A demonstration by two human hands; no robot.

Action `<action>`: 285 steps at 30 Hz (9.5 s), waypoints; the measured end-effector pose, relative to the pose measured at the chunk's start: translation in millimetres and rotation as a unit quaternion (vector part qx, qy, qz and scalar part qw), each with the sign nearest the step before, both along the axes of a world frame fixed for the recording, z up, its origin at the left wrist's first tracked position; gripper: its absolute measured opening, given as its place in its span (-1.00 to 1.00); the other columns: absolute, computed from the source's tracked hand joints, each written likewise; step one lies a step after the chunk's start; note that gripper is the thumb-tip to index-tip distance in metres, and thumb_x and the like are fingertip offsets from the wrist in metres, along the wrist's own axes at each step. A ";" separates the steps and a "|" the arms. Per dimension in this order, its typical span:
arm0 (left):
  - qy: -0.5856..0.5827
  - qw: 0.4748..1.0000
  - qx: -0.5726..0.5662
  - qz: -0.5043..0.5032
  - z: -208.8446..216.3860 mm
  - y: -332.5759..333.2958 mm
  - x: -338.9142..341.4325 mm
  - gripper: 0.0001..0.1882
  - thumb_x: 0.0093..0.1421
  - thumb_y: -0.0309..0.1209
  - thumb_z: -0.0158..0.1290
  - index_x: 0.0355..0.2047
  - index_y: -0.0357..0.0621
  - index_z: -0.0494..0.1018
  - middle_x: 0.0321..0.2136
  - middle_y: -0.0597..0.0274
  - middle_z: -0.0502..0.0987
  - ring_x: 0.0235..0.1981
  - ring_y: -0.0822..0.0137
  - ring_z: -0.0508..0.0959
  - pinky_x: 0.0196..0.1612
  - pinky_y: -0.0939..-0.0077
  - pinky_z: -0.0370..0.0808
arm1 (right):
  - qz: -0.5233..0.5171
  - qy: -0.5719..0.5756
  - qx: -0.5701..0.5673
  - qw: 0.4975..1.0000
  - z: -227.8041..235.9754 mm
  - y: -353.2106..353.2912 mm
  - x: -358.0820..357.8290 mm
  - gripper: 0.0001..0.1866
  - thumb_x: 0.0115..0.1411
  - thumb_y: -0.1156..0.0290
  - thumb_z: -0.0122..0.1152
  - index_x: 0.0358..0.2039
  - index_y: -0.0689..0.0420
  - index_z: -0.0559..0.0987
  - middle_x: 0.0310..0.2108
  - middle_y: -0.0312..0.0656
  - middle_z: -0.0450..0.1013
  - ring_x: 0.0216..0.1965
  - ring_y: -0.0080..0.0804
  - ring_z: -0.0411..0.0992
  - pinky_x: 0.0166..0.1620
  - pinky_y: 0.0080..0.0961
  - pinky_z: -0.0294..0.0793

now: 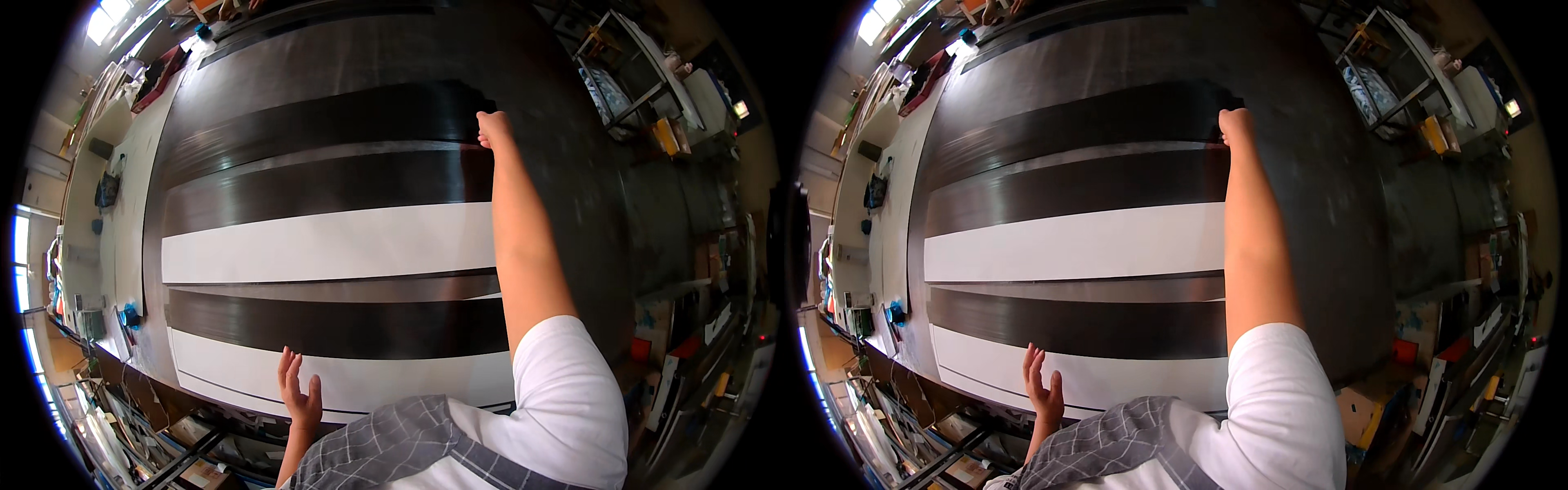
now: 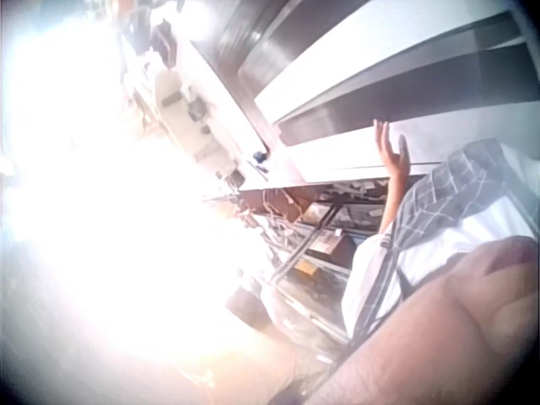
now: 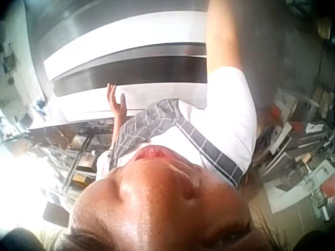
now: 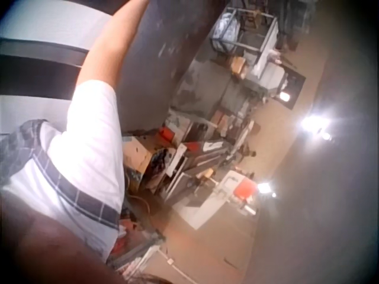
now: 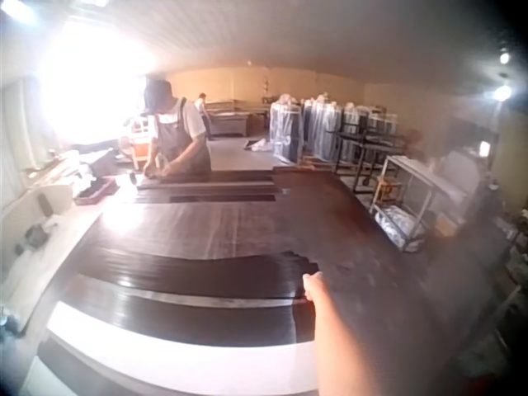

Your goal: The person aligns and stacks white rectangular panels on a large metal workbench. They move the panels to a machine, place them on a heated surface, and then return them to the workbench to continue stacking and arranging them in a pile.

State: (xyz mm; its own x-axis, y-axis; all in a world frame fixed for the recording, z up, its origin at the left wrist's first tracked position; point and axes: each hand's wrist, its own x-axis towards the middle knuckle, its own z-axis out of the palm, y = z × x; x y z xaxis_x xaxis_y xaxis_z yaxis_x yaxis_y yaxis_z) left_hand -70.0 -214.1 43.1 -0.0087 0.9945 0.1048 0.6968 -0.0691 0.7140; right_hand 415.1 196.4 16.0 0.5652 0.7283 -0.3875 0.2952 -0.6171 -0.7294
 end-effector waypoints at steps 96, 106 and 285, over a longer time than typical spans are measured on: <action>0.249 0.933 -0.057 0.255 -33.0 -23.9 -142.1 -0.24 0.09 0.05 0.08 0.18 -0.14 0.23 0.18 0.11 0.18 0.21 0.11 0.14 0.24 0.16 0.05 | 0.633 0.013 -0.019 0.774 6.0 -271.9 -349.5 -0.55 0.00 0.35 0.28 -0.66 0.23 0.15 -0.70 -0.25 0.01 -0.61 -0.53 0.01 -0.56 -0.40 0.08; 0.186 0.941 -0.030 0.281 -35.3 7.4 -187.0 -0.48 0.18 -0.25 0.04 0.13 -0.11 0.26 0.13 0.14 0.28 0.03 0.06 0.35 0.02 0.20 0.39 | 0.642 -0.001 -0.022 0.766 -0.7 -267.9 -347.8 -0.55 0.01 0.35 0.26 -0.66 0.19 0.12 -0.68 -0.28 -0.02 -0.60 -0.55 0.00 -0.56 -0.40 0.06; 0.344 0.929 -0.014 -0.137 -41.6 -9.6 53.6 -0.29 0.25 0.01 -0.16 0.35 0.12 -0.03 0.38 0.25 -0.11 0.40 0.22 -0.15 0.37 0.10 -0.24 | 0.175 -0.030 -0.038 0.983 -15.2 -457.8 4.5 -0.73 -0.04 0.28 0.35 -0.49 0.23 0.55 -0.55 -0.18 0.50 -0.50 -0.39 0.44 -0.38 -0.43 0.42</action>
